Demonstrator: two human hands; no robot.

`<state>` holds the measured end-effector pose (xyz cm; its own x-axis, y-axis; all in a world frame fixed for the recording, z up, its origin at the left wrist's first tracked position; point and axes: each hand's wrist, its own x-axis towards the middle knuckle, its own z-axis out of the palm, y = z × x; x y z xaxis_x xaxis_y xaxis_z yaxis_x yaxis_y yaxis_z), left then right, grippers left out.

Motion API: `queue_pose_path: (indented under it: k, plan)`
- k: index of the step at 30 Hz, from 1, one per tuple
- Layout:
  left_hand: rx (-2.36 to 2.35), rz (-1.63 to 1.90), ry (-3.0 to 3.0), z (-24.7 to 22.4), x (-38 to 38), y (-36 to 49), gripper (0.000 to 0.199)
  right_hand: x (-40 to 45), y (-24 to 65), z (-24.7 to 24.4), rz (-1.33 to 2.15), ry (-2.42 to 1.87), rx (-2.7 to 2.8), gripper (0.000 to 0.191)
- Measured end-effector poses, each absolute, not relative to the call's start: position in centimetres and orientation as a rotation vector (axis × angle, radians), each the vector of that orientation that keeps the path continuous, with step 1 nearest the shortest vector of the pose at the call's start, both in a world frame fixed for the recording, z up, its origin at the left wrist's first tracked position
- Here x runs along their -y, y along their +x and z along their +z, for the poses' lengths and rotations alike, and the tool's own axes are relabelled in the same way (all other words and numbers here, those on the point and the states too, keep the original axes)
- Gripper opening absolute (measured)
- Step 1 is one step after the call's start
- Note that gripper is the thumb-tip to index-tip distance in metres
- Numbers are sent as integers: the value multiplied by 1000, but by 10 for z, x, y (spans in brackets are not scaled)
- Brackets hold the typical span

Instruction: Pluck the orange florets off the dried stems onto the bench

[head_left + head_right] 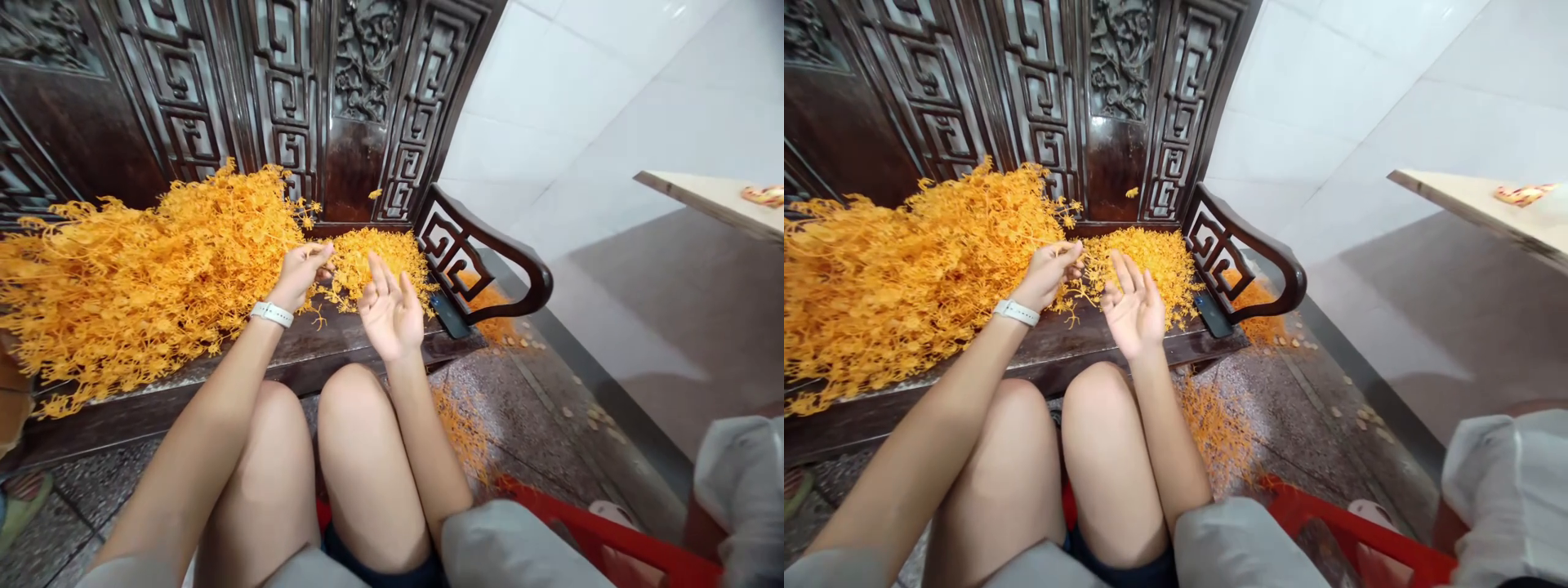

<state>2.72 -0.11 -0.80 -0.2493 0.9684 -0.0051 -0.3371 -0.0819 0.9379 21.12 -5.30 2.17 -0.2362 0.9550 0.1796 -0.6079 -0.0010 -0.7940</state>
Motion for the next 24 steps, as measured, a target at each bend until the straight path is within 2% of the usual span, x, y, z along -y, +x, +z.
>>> queue_pose_path:
  k: [2, 4, 10, 14, 20, 24]
  plan:
    - [-1048, 1554, 847, -8, 1, 27, 29, 54, 212, 14, 1658, -539, 759, 17]
    - [-985, 1564, 825, -8, 2, 28, 29, 54, 212, 6, 1602, -594, 732, 9]
    - [-836, 1524, 909, -5, 5, 38, 34, 43, 212, -13, 1646, -756, 994, 40]
    - [-744, 1495, 1001, 0, 9, 46, 32, 42, 210, -19, 1595, -799, 959, 47]
    - [-803, 1492, 990, 3, 10, 53, 29, 42, 210, -25, 1555, -757, 1049, 45]
    - [-960, 1671, 760, 0, -1, 51, 21, 59, 215, -1, 1483, -684, 1320, 39]
